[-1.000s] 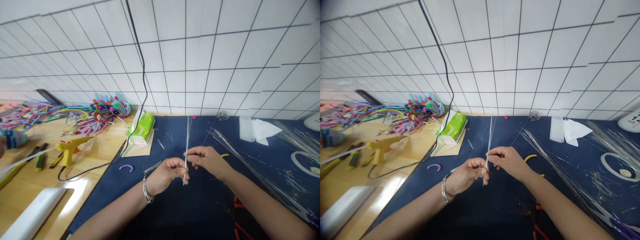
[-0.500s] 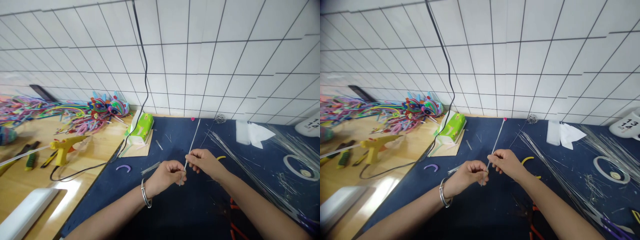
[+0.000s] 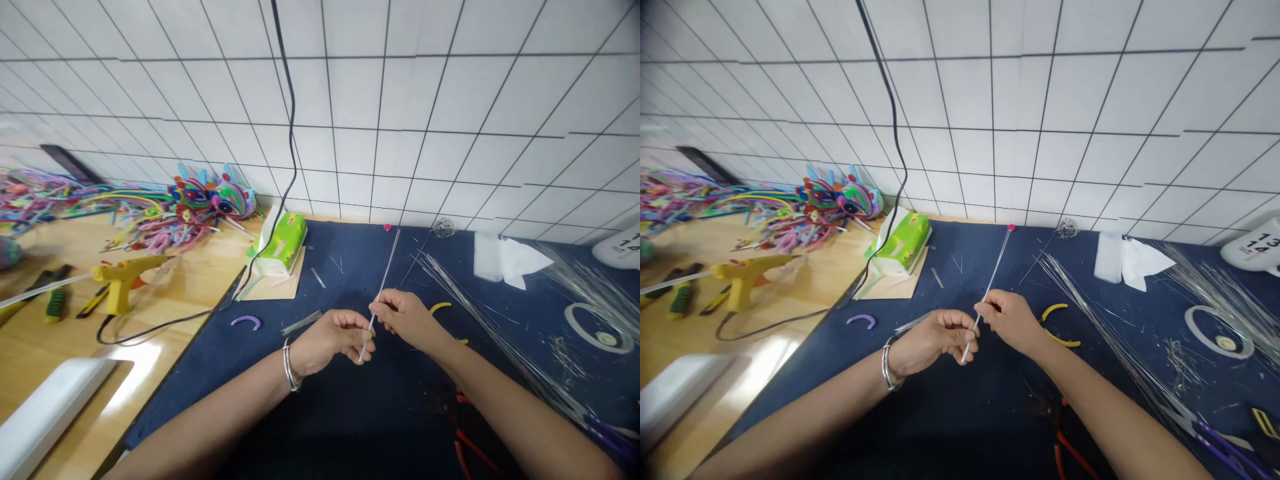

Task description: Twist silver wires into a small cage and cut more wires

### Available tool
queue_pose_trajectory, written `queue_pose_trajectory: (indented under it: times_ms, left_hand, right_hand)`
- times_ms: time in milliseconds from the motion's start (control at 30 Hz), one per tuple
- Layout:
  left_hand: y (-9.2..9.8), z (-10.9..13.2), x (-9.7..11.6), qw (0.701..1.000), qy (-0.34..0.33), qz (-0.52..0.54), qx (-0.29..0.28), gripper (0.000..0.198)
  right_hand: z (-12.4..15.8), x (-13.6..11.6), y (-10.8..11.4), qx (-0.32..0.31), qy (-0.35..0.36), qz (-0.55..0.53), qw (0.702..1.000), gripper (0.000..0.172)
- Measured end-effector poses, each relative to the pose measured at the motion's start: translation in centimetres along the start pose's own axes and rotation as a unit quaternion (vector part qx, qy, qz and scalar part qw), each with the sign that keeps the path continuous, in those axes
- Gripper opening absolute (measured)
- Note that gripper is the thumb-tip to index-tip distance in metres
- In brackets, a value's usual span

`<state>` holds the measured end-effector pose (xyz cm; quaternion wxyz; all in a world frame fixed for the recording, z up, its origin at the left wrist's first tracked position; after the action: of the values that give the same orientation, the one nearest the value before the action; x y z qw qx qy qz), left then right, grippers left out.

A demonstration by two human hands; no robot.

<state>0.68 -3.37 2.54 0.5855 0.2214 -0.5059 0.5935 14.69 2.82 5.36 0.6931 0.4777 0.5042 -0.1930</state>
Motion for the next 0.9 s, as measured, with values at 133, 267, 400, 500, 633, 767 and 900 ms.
queue_pose_trajectory:
  times_ms: [133, 267, 400, 500, 633, 767, 900]
  left_hand:
    - [0.2, 0.0, -0.1, 1.000, 0.006, 0.021, -0.001, 0.023]
    - [0.4, -0.1, -0.4, 0.999, 0.012, 0.039, 0.004, 0.023]
    - [0.5, -0.2, -0.7, 0.998, 0.008, 0.063, -0.004, 0.020]
    - [0.4, -0.1, -0.8, 0.998, -0.007, 0.066, -0.008, 0.019]
    - [0.4, 0.0, -1.0, 0.998, -0.020, 0.055, 0.001, 0.019]
    - [0.7, 0.0, -1.0, 0.998, -0.025, 0.048, 0.016, 0.021]
    - [0.8, 0.1, -1.0, 0.999, -0.020, 0.049, 0.012, 0.021]
  right_hand:
    - [-0.1, 0.1, -0.1, -0.010, 0.006, -0.006, 1.000, 0.024]
    - [-0.1, 0.1, -0.4, -0.024, 0.000, -0.035, 0.999, 0.022]
    - [0.0, 0.3, -0.8, -0.043, -0.012, -0.060, 0.997, 0.023]
    - [0.0, 0.2, -0.9, -0.066, -0.034, -0.064, 0.995, 0.025]
    - [0.6, -0.8, 0.8, -0.078, -0.058, 0.015, 0.995, 0.031]
    - [4.1, -1.7, 4.8, -0.033, -0.023, 0.221, 0.975, 0.030]
    - [11.7, 1.2, 6.8, -0.042, -0.040, 0.352, 0.934, 0.029]
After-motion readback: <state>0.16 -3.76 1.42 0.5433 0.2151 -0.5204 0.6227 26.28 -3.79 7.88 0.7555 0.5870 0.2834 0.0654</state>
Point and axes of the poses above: each hand's wrist, its own z-axis away from the middle knuckle, its own y-axis out of the back of the hand, x = y × z, the point moved 3 cm from there along -z, towards the middle knuckle, and after that the axes turned 5 degrees about x, right-handed, at the moved point
